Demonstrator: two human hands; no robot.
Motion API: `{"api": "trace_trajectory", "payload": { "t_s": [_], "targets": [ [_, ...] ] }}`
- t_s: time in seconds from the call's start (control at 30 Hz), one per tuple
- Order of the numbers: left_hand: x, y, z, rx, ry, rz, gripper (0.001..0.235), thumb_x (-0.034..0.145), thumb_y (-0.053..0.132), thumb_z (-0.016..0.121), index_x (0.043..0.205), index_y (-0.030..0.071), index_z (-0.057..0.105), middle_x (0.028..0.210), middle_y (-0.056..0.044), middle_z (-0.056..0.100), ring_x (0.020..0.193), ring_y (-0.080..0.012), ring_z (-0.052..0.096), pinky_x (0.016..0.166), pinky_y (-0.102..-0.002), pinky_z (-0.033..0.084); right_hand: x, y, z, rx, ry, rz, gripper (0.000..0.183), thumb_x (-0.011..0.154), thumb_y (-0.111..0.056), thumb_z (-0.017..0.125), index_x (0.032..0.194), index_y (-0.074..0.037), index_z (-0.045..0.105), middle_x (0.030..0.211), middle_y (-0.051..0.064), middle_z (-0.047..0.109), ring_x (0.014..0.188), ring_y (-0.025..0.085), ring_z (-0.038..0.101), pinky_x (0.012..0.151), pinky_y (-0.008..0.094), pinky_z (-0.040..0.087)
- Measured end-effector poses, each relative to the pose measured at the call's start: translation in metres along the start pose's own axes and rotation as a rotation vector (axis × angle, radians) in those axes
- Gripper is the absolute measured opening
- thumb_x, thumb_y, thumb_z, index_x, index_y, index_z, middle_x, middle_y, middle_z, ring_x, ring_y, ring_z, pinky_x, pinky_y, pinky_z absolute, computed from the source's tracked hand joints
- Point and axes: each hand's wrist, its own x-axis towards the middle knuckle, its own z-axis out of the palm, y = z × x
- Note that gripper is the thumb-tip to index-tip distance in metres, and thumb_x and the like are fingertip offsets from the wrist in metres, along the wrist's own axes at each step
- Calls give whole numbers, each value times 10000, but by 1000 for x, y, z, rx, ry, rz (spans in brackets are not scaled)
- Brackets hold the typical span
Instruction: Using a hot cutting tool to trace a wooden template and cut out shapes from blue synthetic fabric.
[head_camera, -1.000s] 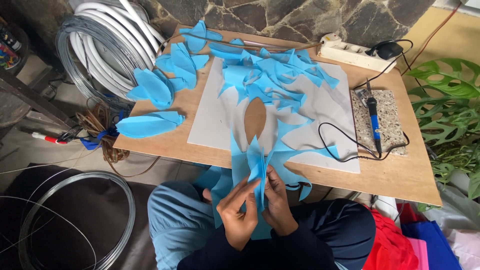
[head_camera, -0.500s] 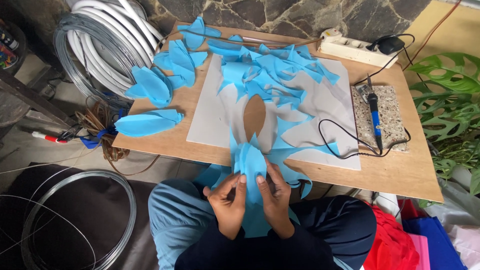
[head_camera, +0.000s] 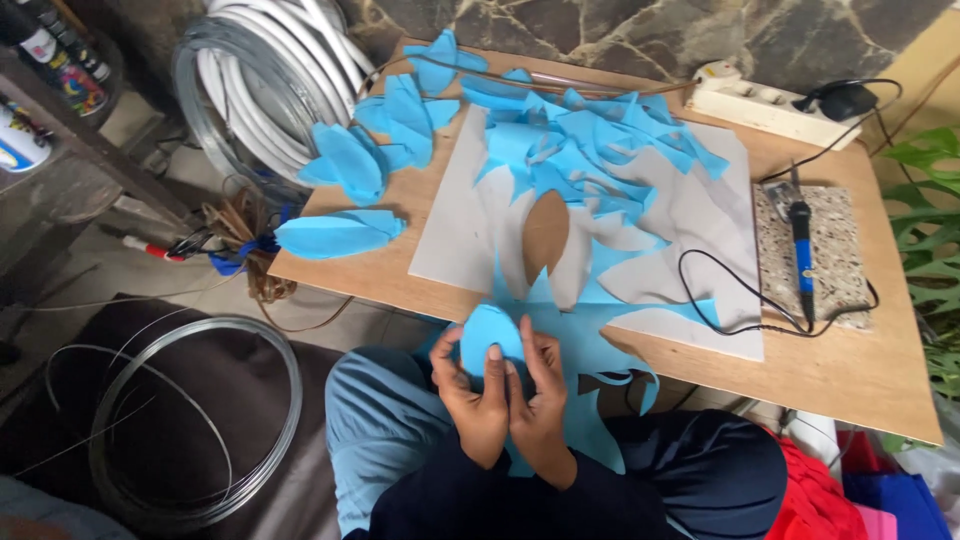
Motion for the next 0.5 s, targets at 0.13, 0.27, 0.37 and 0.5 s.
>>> {"api": "trace_trajectory", "payload": {
  "t_s": [0.13, 0.27, 0.37, 0.5],
  "targets": [
    [10, 7, -6, -127, -62, -153, 535, 829, 255, 526, 1273, 39, 321, 1169, -138, 492, 844, -149, 569, 674, -256, 487, 4, -9, 4, 27, -37, 0, 446, 936, -197, 407, 1330, -7, 320, 941, 90, 483, 902, 207, 488, 773, 338, 420],
    [43, 15, -24, -104, -81, -133, 216, 874, 268, 491, 941, 73, 556, 845, -54, 594, 761, -134, 556, 691, -273, 458, 9, -16, -3, 153, -63, 40, 476, 919, -182, 436, 1339, -4, 299, 1029, 106, 476, 881, 189, 508, 764, 294, 444],
    [85, 25, -47, -8, -3, -136, 217, 894, 295, 461, 946, 107, 556, 815, 9, 553, 755, -87, 498, 695, -244, 420, 12, -18, -13, 233, -36, 35, 455, 906, -138, 460, 1321, -8, 330, 1114, 119, 474, 888, 183, 553, 760, 258, 500],
    [148, 1, -85, -129, -26, -184, 141, 888, 166, 509, 967, 92, 599, 812, 14, 601, 704, -79, 540, 620, -240, 442, 10, -16, -22, 296, -42, 93, 403, 896, -152, 468, 1257, 15, 406, 1099, 97, 463, 879, 172, 545, 719, 262, 493]
  ]
}}
